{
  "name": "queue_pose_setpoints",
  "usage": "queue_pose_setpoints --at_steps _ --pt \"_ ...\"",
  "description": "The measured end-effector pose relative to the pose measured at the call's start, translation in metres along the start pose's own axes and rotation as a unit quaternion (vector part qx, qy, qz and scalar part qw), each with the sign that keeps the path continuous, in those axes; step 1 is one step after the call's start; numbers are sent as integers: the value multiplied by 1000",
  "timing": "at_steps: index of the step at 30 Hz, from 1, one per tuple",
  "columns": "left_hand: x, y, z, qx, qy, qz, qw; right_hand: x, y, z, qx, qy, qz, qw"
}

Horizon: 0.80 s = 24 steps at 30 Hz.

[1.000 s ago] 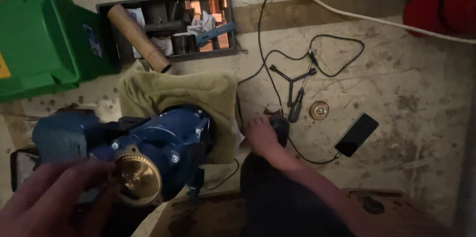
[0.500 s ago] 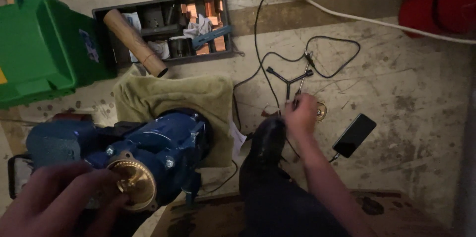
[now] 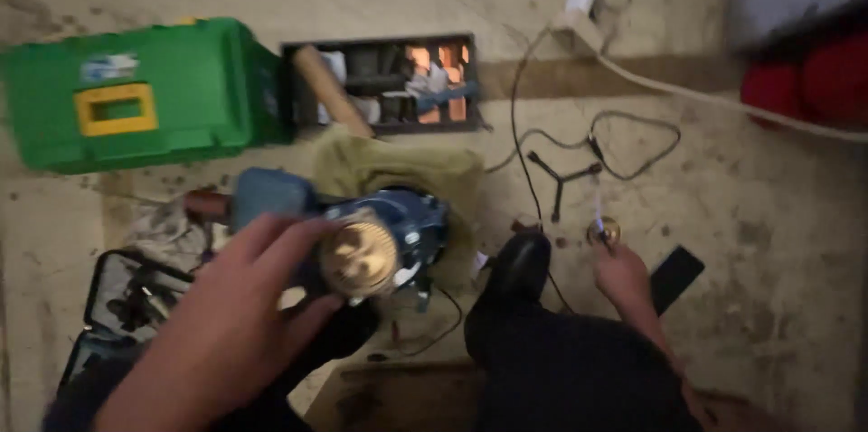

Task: The person sits on the floor, takes a blue water pump out of a cardboard box, and uses wrenches to loosen and remove the brass impeller and other parts from the pump housing. They handle the pump body, turn it over, and work on the fasteners with hand tools.

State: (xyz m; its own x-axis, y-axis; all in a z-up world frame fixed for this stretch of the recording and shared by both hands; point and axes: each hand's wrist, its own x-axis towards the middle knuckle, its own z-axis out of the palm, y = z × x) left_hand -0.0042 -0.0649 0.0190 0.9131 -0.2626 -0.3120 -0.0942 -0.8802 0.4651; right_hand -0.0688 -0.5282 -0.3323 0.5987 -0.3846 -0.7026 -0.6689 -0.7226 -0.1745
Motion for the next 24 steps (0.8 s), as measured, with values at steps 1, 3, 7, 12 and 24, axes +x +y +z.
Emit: queue_pose_setpoints --at_steps 1,3,7,12,24 --pt "-1 -2 -1 1 15 0 1000 -8 16 -5 0 9 -12 1000" --pt "-3 -7 -5 -40 34 60 997 -28 51 -23 120 64 68 988" --pt "-1 -23 7 -35 114 110 987 -161 -1 -146 16 200 -117 973" --pt "13 -29 31 8 60 44 997 -353 -138 -213 -153 90 -71 982" --pt "13 -40 49 -19 111 38 993 -405 -180 -127 -282 140 -229 921"
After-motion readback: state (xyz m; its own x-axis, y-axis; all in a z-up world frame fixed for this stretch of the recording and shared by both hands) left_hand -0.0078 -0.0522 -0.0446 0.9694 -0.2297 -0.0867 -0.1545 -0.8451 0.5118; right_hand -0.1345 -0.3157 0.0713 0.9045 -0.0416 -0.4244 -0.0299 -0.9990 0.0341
